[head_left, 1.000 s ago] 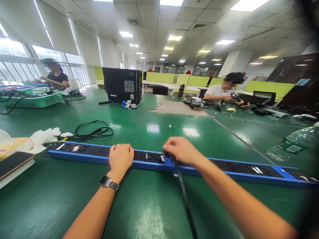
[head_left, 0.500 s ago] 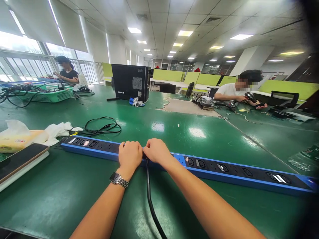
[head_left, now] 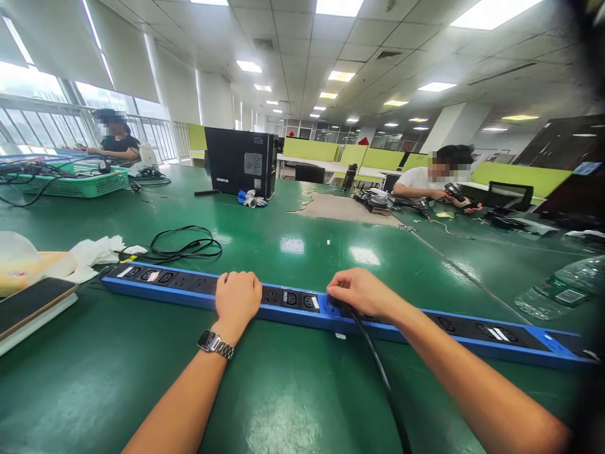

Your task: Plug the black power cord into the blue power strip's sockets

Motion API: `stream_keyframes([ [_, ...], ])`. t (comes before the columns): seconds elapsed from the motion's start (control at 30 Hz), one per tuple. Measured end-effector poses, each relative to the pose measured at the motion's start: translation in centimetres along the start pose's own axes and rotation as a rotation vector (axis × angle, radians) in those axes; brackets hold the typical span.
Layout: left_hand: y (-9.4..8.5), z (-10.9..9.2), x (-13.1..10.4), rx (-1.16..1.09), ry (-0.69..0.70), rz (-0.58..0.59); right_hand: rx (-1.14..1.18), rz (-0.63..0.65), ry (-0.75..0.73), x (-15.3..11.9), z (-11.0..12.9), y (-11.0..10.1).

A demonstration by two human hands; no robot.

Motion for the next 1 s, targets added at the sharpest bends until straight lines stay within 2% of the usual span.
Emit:
stream_keyframes([
  [0.1,0.0,0.0,0.0,0.0,0.003,0.01,-0.059,-0.022,0.046,0.3,-0.1,2.2],
  [0.17,-0.1,-0.1,0.0,0.0,0.006,0.014,-0.111,-0.052,0.044,0.4,0.5,2.6],
  [0.23,-0.2,-0.2,0.0,0.003,0.002,0.018,-0.114,-0.072,0.021,0.2,1.0,1.9],
  [0.3,-0.2,-0.2,0.1,0.004,-0.002,0.027,-0.054,-0.115,0.024,-0.3,0.4,0.2],
  [0.4,-0.3,-0.3,0.1,0.01,-0.001,0.026,0.023,-0.182,0.076,-1.6,-2.9,-2.9],
  [0.47,-0.3,-0.2,0.1,0.015,-0.003,0.018,-0.017,-0.137,0.107,-2.6,-5.8,-3.7],
  [0.57,-0.3,-0.2,0.1,0.023,-0.007,0.02,-0.099,-0.021,0.123,-3.7,-9.4,-2.8],
  [0.63,-0.2,-0.2,0.0,0.029,-0.007,0.024,-0.129,0.013,0.129,-4.1,-10.5,-1.7],
  [0.73,-0.3,-0.2,0.1,0.029,-0.006,0.022,-0.206,0.001,0.126,-4.1,-10.5,-0.6],
  [0.83,-0.4,-0.3,0.1,0.031,-0.001,0.012,-0.248,-0.025,0.105,-4.0,-10.0,-0.6],
  [0.9,-0.4,-0.3,0.1,0.033,-0.004,0.005,-0.222,-0.058,0.125,-4.0,-9.9,-1.5],
  [1.0,-0.2,-0.2,0.0,0.033,-0.003,-0.001,-0.058,-0.175,0.177,-4.1,-9.0,-3.4],
])
Point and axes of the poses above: each hand's wrist, its own x-axis towards the middle knuckle, its own y-axis out of the palm, z = x × y, the point moved 6 cm from there along x, towards the middle knuckle, and after that the axes turned 14 degrees about -x, right-handed, at the moved point
